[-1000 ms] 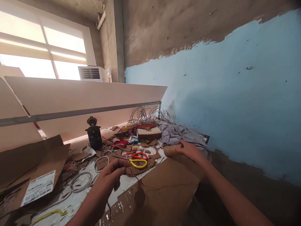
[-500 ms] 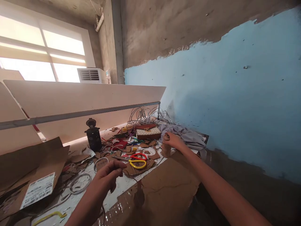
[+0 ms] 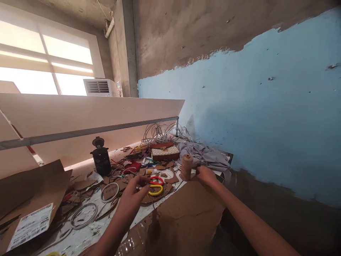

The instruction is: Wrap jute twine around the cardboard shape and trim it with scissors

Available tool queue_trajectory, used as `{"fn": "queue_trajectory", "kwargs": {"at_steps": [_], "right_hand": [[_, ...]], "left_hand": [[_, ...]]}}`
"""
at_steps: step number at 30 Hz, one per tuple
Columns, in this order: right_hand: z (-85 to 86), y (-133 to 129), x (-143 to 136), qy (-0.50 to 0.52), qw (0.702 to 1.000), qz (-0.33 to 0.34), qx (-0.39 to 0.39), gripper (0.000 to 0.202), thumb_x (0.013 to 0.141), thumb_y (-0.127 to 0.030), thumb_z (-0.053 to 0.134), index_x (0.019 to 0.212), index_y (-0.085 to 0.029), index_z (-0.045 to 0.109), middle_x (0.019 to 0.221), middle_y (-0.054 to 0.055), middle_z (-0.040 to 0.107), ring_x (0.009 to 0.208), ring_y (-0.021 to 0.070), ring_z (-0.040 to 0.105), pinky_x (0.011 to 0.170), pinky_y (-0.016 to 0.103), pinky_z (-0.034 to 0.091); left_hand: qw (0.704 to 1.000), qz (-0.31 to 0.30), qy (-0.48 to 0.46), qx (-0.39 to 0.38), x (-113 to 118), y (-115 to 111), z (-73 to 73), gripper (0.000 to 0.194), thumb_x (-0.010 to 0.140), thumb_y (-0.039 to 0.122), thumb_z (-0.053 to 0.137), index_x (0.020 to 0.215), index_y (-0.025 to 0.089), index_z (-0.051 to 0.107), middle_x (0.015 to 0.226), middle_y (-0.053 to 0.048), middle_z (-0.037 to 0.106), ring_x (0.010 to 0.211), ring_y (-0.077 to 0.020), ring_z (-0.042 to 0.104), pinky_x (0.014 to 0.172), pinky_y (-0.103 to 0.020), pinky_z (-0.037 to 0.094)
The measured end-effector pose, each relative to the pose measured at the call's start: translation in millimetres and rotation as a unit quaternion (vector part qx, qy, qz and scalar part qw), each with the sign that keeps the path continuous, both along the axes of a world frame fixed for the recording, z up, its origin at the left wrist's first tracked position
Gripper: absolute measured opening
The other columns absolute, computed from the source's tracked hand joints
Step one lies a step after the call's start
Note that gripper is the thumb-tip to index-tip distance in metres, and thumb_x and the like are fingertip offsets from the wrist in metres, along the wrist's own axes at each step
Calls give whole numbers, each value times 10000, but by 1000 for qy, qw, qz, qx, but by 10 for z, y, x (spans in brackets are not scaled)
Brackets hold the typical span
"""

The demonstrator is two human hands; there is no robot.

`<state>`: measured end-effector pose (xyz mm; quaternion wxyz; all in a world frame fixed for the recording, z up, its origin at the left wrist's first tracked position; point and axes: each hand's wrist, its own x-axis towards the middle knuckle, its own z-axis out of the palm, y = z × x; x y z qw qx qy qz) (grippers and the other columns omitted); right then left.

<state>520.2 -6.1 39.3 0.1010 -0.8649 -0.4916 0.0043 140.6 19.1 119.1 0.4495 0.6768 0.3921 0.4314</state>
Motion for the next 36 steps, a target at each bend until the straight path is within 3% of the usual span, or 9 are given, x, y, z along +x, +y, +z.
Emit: {"fn": "queue_trajectory", "kwargs": {"at_steps": [6, 10, 15, 21, 24, 29, 36], "right_hand": [[-54, -9, -12, -11, 1000, -9, -15, 291, 974, -397, 616, 1141, -160, 643, 1117, 76, 684, 988, 225, 660, 866, 411, 533], [-93, -6, -37, -5, 1000, 2, -21, 146, 923, -243, 611, 1018, -176, 698, 1077, 108, 712, 1028, 271, 677, 758, 317, 467], [-123, -44, 15, -17, 1000, -7, -14, 253, 934, -199, 553, 1170, -188, 643, 1235, 138, 655, 1073, 278, 664, 744, 308, 450], [-121, -113, 29, -12, 999, -13, -50, 200, 990, -334, 583, 1060, -171, 674, 1077, 76, 702, 958, 218, 661, 822, 372, 513], [-8, -151, -72, -8, 999, 25, -44, 174, 964, -283, 570, 950, -185, 713, 1030, 105, 736, 954, 253, 678, 701, 301, 437], [309, -142, -370, -1, 993, 112, -27, 228, 944, -351, 571, 847, -223, 733, 926, 78, 766, 862, 244, 688, 592, 270, 297], [783, 186, -650, -32, 990, 134, 22, 299, 981, -366, 503, 906, -231, 759, 969, 72, 770, 902, 229, 675, 606, 265, 310]], "left_hand": [[999, -39, 6, -6, 551, 190, -318, 225, 661, 340, 663, 833, 199, 696, 908, -74, 692, 914, -278, 630, 820, -361, 468], [997, -73, 7, -26, 804, 175, -520, 196, 683, 307, 657, 839, 190, 677, 924, -79, 698, 927, -263, 634, 834, -353, 473], [993, -91, 12, -70, 945, 209, -751, 223, 695, 327, 669, 868, 187, 681, 941, -75, 703, 920, -255, 635, 810, -342, 474], [994, -89, -1, -68, 974, 204, -816, 183, 679, 328, 701, 800, 192, 676, 900, -89, 733, 942, -289, 656, 883, -386, 478], [992, -93, -10, -83, 944, 173, -807, 199, 659, 350, 733, 775, 197, 677, 906, -97, 749, 954, -301, 666, 897, -395, 485], [989, -94, -35, -112, 918, 177, -866, 215, 626, 346, 756, 759, 202, 668, 928, -106, 762, 983, -312, 674, 915, -399, 488], [990, -87, -14, -111, 856, 164, -941, 155, 630, 283, 668, 766, 208, 661, 884, -71, 749, 939, -295, 669, 882, -381, 483]]}}
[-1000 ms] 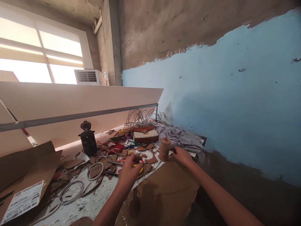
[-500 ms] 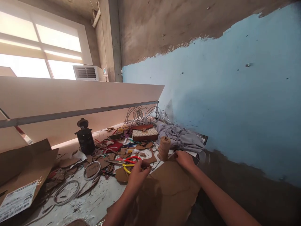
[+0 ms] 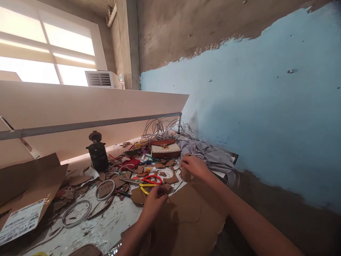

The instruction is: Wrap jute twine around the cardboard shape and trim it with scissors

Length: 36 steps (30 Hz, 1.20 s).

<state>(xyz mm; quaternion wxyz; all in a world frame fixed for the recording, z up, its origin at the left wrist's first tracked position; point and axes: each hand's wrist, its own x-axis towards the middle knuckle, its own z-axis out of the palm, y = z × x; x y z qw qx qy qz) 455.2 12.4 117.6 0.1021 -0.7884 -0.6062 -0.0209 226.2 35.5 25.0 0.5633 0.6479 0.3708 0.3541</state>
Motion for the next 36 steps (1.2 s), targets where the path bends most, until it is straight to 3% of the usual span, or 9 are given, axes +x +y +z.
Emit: {"fn": "queue_trajectory", "kwargs": {"at_steps": [6, 10, 16, 20, 24, 29, 33, 36], "right_hand": [[304, 382, 130, -28, 997, -63, 38, 333, 981, -354, 475, 1006, -202, 769, 1048, 112, 768, 977, 252, 686, 683, 265, 400], [391, 440, 320, -37, 990, -125, 50, 354, 980, -347, 458, 1066, -206, 771, 1115, 128, 761, 1050, 267, 687, 765, 280, 444], [383, 82, 598, -35, 977, -205, 56, 390, 973, -330, 431, 1080, -182, 775, 1120, 182, 752, 1043, 298, 698, 800, 323, 467], [378, -247, 677, -19, 974, -217, 54, 367, 953, -343, 454, 989, -178, 780, 1027, 184, 757, 986, 316, 694, 727, 321, 443], [487, -516, 623, 38, 987, -150, 48, 351, 934, -370, 471, 837, -189, 755, 835, 109, 750, 785, 253, 675, 619, 284, 386], [685, -664, 374, 172, 984, 30, 36, 361, 918, -462, 511, 807, -199, 731, 734, 12, 711, 611, 152, 578, 558, 242, 375], [787, -552, 116, 363, 914, 162, 78, 372, 853, -515, 625, 815, -163, 741, 765, 32, 705, 565, 124, 506, 525, 240, 364], [838, -349, -43, 465, 853, 201, 124, 335, 834, -485, 683, 823, -160, 760, 839, 56, 750, 560, 107, 514, 543, 235, 399]], "left_hand": [[1000, 0, 13, -6, -98, -26, 34, 195, 596, 323, 631, 751, 205, 640, 875, -90, 741, 928, -315, 657, 862, -395, 475], [1000, -4, 13, -6, -153, -45, 33, 246, 606, 338, 619, 800, 194, 665, 934, -103, 744, 961, -317, 654, 871, -387, 469], [1000, 0, 26, 9, -214, -88, 57, 239, 620, 327, 603, 805, 191, 670, 899, -86, 733, 934, -302, 652, 848, -366, 467], [999, -4, 34, 1, -240, -133, 88, 228, 643, 321, 591, 822, 197, 657, 915, -75, 724, 925, -287, 650, 832, -353, 467], [999, -8, 25, 18, -241, -145, 91, 249, 641, 318, 583, 837, 189, 668, 924, -90, 716, 952, -290, 645, 863, -355, 460], [1000, -15, 15, 14, -216, -141, 76, 314, 613, 350, 585, 860, 174, 669, 964, -122, 717, 997, -319, 638, 905, -385, 449], [1000, -14, 11, 8, -231, -178, 121, 312, 607, 359, 589, 851, 181, 665, 968, -119, 715, 1000, -320, 635, 903, -382, 444], [1000, -14, 18, 8, -260, -230, 194, 298, 611, 362, 585, 842, 188, 658, 955, -108, 706, 983, -315, 633, 881, -376, 446]]}}
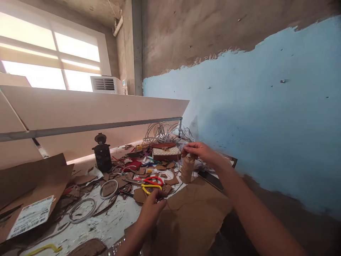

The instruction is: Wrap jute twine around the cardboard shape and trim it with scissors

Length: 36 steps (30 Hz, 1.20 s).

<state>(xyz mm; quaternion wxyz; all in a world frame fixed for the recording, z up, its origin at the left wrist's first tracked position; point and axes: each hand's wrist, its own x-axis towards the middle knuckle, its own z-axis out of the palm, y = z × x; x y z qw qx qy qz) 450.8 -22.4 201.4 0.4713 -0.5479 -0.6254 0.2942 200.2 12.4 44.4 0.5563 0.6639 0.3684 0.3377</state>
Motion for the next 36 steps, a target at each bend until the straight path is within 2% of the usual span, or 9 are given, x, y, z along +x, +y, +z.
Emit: {"fn": "queue_trajectory", "kwargs": {"at_steps": [6, 11, 15, 18, 23, 25, 28, 33, 36], "right_hand": [[92, 539, -54, 147, 986, -19, 74, 273, 811, -447, 718, 884, -186, 755, 932, 92, 778, 590, 120, 590, 492, 219, 412], [174, 770, 181, 186, 965, -120, 140, 297, 829, -443, 656, 1023, -229, 723, 1098, 58, 750, 526, 73, 527, 488, 211, 420], [163, 624, 402, 152, 949, -203, 185, 436, 807, -467, 649, 1149, -204, 708, 1112, 52, 725, 522, 61, 485, 526, 217, 435], [122, 388, 508, 104, 944, -241, 202, 485, 780, -515, 670, 1131, -185, 729, 1285, 90, 665, 581, 80, 515, 545, 238, 441], [170, -41, 483, -36, 939, -265, 215, 451, 837, -544, 639, 1120, -210, 749, 1643, 106, 313, 995, 230, 644, 679, 304, 525], [253, -188, 384, -82, 940, -249, 218, 412, 884, -519, 599, 1125, -221, 749, 1677, 89, 231, 1056, 248, 639, 758, 346, 544], [398, -346, 158, -91, 952, -199, 216, 328, 912, -471, 597, 1104, -259, 757, 1679, 53, 236, 1055, 243, 648, 800, 373, 546], [545, -422, -297, -53, 967, -77, 236, 198, 919, -387, 641, 1032, -287, 769, 1647, 7, 323, 1329, 294, 518, 759, 330, 563], [579, -404, -561, -49, 977, -6, 206, 164, 919, -356, 656, 1007, -289, 777, 1608, 7, 397, 1457, 297, 373, 751, 297, 576]], "left_hand": [[1000, 8, 11, -15, -54, -49, 80, 323, 580, 367, 567, 843, 193, 635, 982, -120, 706, 1002, -324, 632, 887, -381, 444], [1000, 14, 25, 12, -90, 8, 14, 319, 592, 373, 565, 829, 182, 661, 954, -125, 719, 979, -327, 638, 877, -382, 445], [999, 24, 4, 30, -93, 77, -120, 309, 610, 377, 575, 820, 181, 691, 901, -107, 727, 936, -312, 646, 845, -370, 453], [999, 33, -7, 22, -89, 121, -214, 288, 611, 376, 580, 803, 190, 686, 879, -87, 723, 889, -292, 647, 813, -359, 459], [999, 31, -11, 19, -111, 134, -212, 258, 605, 390, 621, 768, 196, 671, 845, -77, 711, 874, -291, 643, 812, -365, 465], [999, 36, -7, 36, -122, 110, -119, 257, 629, 395, 628, 780, 192, 677, 846, -83, 713, 871, -294, 643, 812, -370, 467], [994, 47, 20, 97, -102, 54, 126, 263, 680, 392, 641, 833, 186, 699, 940, -102, 717, 928, -298, 637, 844, -379, 462], [995, 11, 20, 100, 74, -114, 719, 444, 740, 434, 647, 1106, 189, 703, 981, -83, 670, 895, -267, 623, 781, -350, 459], [995, -50, -32, 83, 188, -247, 1085, 730, 739, 488, 704, 1389, 200, 536, 966, -57, 647, 810, -227, 599, 693, -309, 444]]}}
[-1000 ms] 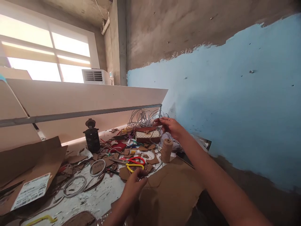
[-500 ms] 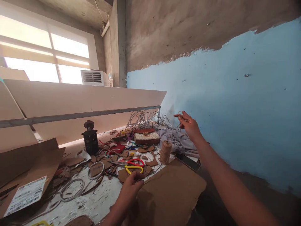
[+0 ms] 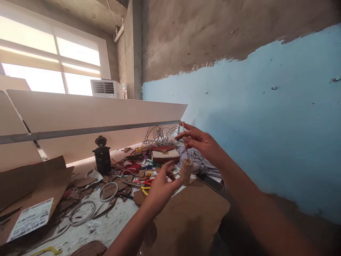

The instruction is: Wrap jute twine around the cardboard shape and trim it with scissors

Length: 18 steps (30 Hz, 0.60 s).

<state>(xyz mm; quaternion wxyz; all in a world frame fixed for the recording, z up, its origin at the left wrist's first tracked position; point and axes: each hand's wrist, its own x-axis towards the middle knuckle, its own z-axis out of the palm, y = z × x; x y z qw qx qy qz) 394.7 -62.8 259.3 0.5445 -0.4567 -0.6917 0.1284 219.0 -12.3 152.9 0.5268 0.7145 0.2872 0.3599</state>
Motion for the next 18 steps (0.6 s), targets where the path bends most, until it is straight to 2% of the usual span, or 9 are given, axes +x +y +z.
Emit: {"fn": "queue_trajectory", "kwargs": {"at_steps": [2, 3, 5, 7, 9, 11, 14, 16, 18], "right_hand": [[17, 16, -157, -6, 998, 54, -39, 159, 918, -350, 663, 994, -282, 786, 1572, 26, 449, 1430, 294, 416, 724, 279, 576], [25, 21, -226, -8, 995, 80, -56, 161, 917, -350, 667, 993, -278, 790, 1544, 40, 482, 1390, 292, 467, 701, 272, 572], [43, 20, -340, -19, 989, 125, -75, 167, 913, -353, 677, 991, -268, 797, 1426, 69, 593, 1321, 284, 535, 698, 270, 565], [64, 0, -410, -36, 984, 159, -77, 171, 911, -363, 680, 974, -261, 803, 1257, 74, 692, 1281, 270, 563, 770, 294, 565], [80, -27, -414, -39, 982, 168, -74, 189, 913, -391, 677, 965, -261, 804, 1146, 60, 728, 1211, 248, 603, 855, 323, 551], [71, -34, -336, -20, 987, 142, -68, 239, 921, -439, 655, 978, -256, 798, 1078, 51, 738, 1048, 212, 655, 867, 329, 539], [-44, 52, -83, -1, 997, 47, -57, 335, 958, -477, 567, 990, -221, 780, 931, 51, 733, 842, 174, 646, 823, 319, 524], [-208, 179, 120, -35, 996, -24, -82, 301, 946, -422, 563, 1017, -212, 767, 892, 49, 717, 815, 179, 635, 767, 304, 510], [-422, 334, 293, -124, 978, -51, -161, 306, 866, -277, 626, 1148, -244, 741, 887, 28, 716, 788, 176, 624, 724, 285, 486]], "left_hand": [[999, -6, -45, -13, 48, -64, 197, 887, 729, 468, 744, 1494, 191, 391, 956, -54, 637, 816, -218, 589, 686, -292, 442], [998, -14, -63, -16, 63, -82, 273, 889, 725, 453, 756, 1490, 195, 384, 939, -50, 632, 795, -211, 581, 669, -288, 436], [994, -50, -92, -15, 81, -85, 380, 719, 740, 426, 755, 1371, 190, 504, 880, -33, 622, 749, -189, 561, 651, -280, 425], [991, -79, -111, -13, 82, -50, 437, 435, 765, 408, 733, 1119, 175, 635, 795, -13, 606, 700, -165, 536, 639, -274, 411], [990, -74, -116, -12, 59, 2, 470, 248, 798, 406, 697, 867, 172, 654, 719, -3, 591, 663, -147, 516, 626, -267, 396], [992, -50, -117, -15, 2, 48, 509, 252, 825, 412, 665, 738, 177, 634, 684, -6, 601, 634, -135, 509, 604, -255, 380], [991, -10, -129, -38, -128, 77, 611, 234, 835, 402, 654, 745, 186, 658, 644, 4, 614, 548, -111, 472, 535, -231, 343], [989, 17, -137, -56, -214, 74, 697, 201, 844, 372, 656, 760, 190, 668, 588, 23, 583, 466, -90, 394, 482, -218, 303], [987, 34, -147, -63, -273, 69, 774, 191, 867, 325, 636, 739, 186, 663, 562, 31, 561, 425, -73, 332, 454, -210, 277]]}}
